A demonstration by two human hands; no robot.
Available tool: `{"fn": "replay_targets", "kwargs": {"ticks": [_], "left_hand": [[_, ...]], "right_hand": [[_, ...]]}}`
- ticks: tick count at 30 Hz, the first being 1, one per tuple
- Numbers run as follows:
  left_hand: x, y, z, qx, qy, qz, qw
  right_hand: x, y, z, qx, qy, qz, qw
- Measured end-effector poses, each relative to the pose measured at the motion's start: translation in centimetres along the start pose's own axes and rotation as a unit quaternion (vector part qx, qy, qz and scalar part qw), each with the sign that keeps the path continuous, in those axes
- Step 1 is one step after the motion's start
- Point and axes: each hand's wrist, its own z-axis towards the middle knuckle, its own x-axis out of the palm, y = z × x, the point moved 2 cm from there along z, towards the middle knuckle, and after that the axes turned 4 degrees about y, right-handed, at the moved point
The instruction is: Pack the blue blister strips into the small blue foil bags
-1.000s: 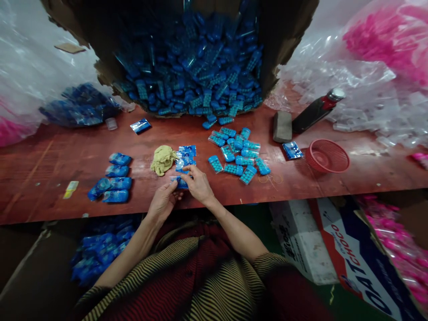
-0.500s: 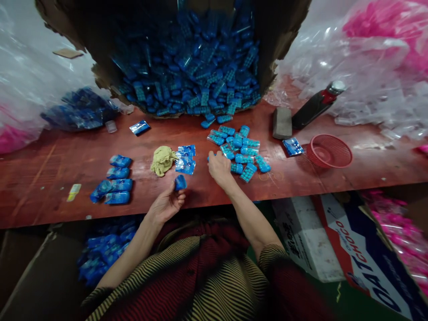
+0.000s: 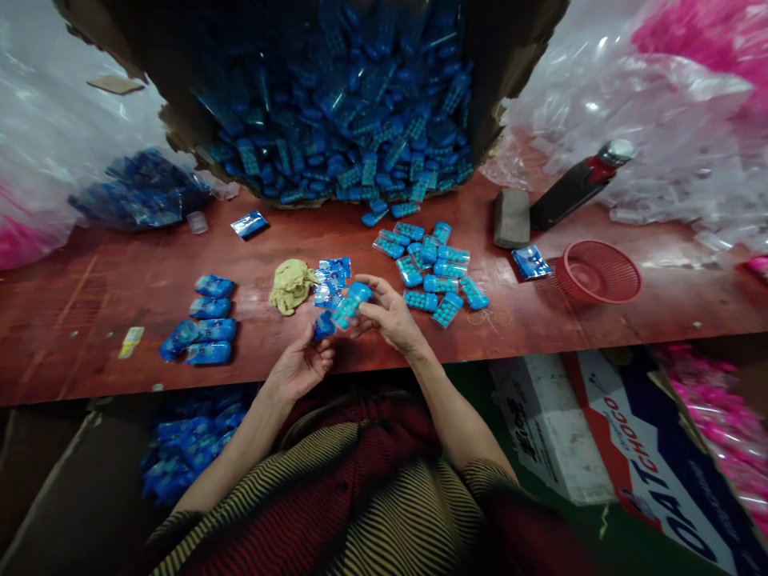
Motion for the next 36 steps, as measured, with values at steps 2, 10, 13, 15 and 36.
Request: {"fn": "replay_targets", "kwargs": {"ticks": [2,10,13,15,36], "left_hand": [[0.1,0.0,-0.1,-0.001,0.002,-0.002,1.0],[-0.1,-0.1,-0.1,0.032,0.012,0.007,0.999],[-0.3,-0.2,0.0,0.067,0.018,0.025,0.997],[-0.5,-0.3,0.0,0.105,0.025,0.039,0.993],[-0.9,-1.0,-0.4,0.171,0.001,0.055,0.984]], "right_hand": [[0.3,-0.3,-0.1,-0.007,0.01,0.0,1.0],[0.4,-0.2,-0.5,-0.034,0.023,-0.03,0.999],[0.5,-0.1,-0.7,-0.045,0.014,-0.03,0.998],[0.5,-0.2,-0.8,-0.051,0.005,-0.029,0.998],[1.1,-0.2,-2.1,-0.094,-0.082,-0.053,0.991]]}}
